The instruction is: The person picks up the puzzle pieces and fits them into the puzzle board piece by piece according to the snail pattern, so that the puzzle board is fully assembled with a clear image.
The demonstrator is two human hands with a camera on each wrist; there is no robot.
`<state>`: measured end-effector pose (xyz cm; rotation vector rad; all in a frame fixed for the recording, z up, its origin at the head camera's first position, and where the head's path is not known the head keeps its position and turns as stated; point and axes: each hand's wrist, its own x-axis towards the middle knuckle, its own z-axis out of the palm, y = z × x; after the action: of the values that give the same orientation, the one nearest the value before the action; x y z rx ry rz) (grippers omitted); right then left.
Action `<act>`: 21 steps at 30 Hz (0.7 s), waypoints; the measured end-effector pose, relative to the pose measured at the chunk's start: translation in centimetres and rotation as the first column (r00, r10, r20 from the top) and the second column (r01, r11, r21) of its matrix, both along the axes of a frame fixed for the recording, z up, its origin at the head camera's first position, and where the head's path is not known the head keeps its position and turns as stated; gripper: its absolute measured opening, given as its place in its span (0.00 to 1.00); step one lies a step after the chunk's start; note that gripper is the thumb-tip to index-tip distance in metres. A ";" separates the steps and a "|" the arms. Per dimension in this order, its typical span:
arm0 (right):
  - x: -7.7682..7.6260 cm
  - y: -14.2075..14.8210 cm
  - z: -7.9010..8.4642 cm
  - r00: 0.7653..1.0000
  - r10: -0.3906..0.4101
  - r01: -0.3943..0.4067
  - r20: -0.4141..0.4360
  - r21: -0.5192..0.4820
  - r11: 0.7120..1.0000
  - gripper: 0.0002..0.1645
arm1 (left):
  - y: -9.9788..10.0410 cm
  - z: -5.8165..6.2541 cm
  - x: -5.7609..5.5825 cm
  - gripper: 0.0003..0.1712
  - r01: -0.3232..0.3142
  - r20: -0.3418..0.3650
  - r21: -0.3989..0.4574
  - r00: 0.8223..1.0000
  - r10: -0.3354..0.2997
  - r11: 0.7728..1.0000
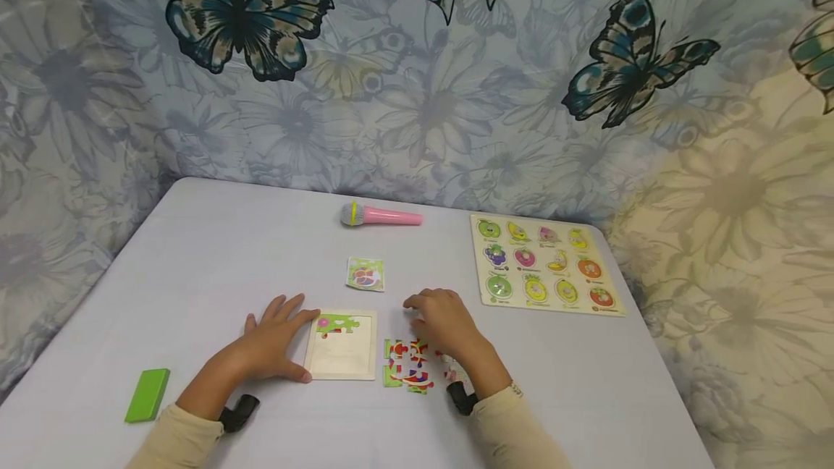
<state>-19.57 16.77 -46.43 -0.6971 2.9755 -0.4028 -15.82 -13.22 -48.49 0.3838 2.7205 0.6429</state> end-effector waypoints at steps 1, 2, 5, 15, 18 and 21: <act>0.1 0.7 -0.1 1.000 -0.018 0.018 0.001 0.009 1.000 0.15 | 0.0 0.0 0.0 0.58 0.000 -0.001 0.000 1.000 0.000 1.000; 0.1 1.4 -0.2 1.000 -0.031 0.031 -0.001 0.016 0.999 0.14 | 0.0 0.0 0.0 0.58 0.001 -0.001 -0.001 1.000 -0.001 1.000; 0.3 3.1 -0.4 0.998 -0.061 0.061 -0.013 0.025 0.998 0.13 | 0.0 0.2 0.0 0.57 0.003 -0.003 0.003 1.000 -0.003 1.000; 0.5 5.2 -1.2 0.996 -0.093 0.093 -0.007 0.051 0.994 0.14 | -0.2 0.9 0.3 0.57 0.001 0.000 0.026 1.000 -0.001 1.000; 0.5 5.3 -1.4 0.996 -0.088 0.088 -0.015 0.049 0.995 0.15 | -0.1 0.8 0.3 0.57 -0.002 -0.001 0.031 1.000 0.002 1.000; 0.4 5.5 -1.4 0.996 -0.082 0.083 -0.029 0.040 0.996 0.15 | -0.1 0.6 0.2 0.57 -0.004 0.000 0.032 1.000 0.004 0.999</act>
<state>-19.20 22.27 -47.87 -0.5827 3.0366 -0.3382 -15.57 -13.31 -47.92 0.3855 2.7148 0.6883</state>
